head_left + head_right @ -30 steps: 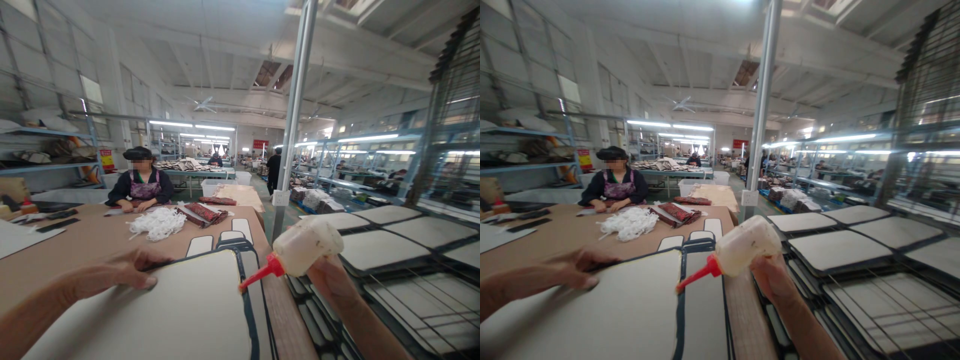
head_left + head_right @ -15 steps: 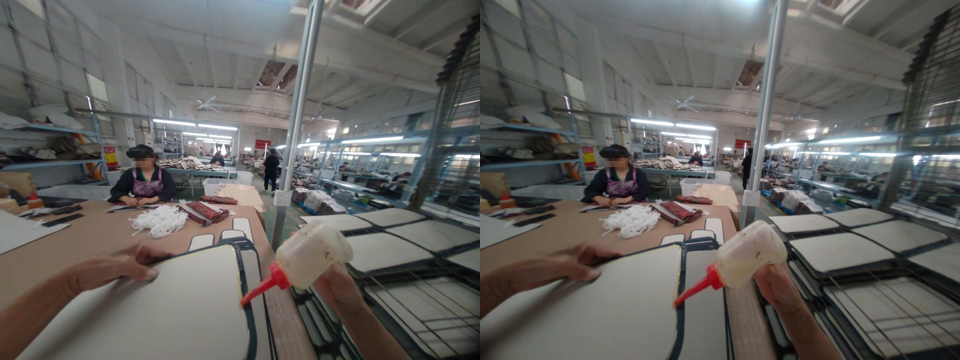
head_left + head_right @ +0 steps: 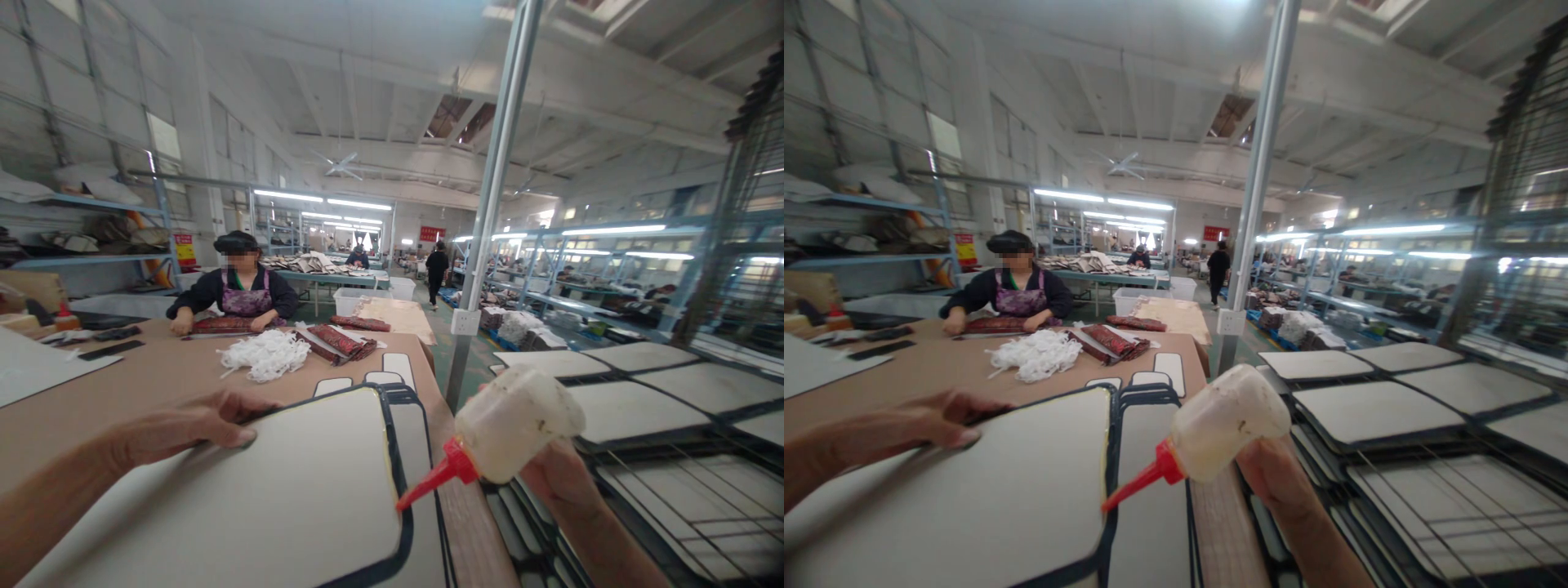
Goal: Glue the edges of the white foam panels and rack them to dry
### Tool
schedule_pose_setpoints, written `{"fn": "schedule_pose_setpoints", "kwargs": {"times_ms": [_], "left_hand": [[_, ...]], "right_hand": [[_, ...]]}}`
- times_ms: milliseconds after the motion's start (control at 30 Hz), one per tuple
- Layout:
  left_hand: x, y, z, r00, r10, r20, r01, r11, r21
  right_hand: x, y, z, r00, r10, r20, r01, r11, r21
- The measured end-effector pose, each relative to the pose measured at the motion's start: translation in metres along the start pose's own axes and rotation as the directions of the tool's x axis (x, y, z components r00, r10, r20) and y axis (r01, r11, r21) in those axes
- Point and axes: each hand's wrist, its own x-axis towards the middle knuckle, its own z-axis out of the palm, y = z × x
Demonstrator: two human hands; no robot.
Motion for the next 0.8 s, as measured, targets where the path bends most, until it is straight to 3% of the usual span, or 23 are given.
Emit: {"fn": "schedule_pose_setpoints", "kwargs": {"times_ms": [133, 367, 533, 667, 800], "left_hand": [[-0.002, 0.006, -0.006, 0.991, -0.079, 0.107, 0.093, 0.987, -0.133], [-0.005, -0.004, -0.016, 0.988, -0.107, 0.109, 0.13, 0.965, -0.228], [-0.001, -0.018, -0.026, 0.992, -0.119, 0.043, 0.126, 0.955, -0.27], [0.007, -0.031, -0.026, 0.98, -0.11, 0.165, 0.156, 0.941, -0.3], [0.014, -0.043, -0.016, 0.974, -0.046, 0.22, 0.126, 0.922, -0.367]], "right_hand": [[-0.002, 0.003, 0.0, 1.0, -0.024, -0.003, 0.024, 0.999, -0.028], [-0.012, 0.013, 0.0, 0.994, -0.077, -0.084, 0.079, 0.996, 0.031], [-0.021, 0.014, 0.01, 0.976, -0.15, -0.158, 0.158, 0.986, 0.045], [-0.028, 0.017, 0.016, 0.966, -0.18, -0.187, 0.188, 0.982, 0.028], [-0.034, 0.023, 0.021, 0.936, -0.222, -0.274, 0.234, 0.972, 0.014]]}}
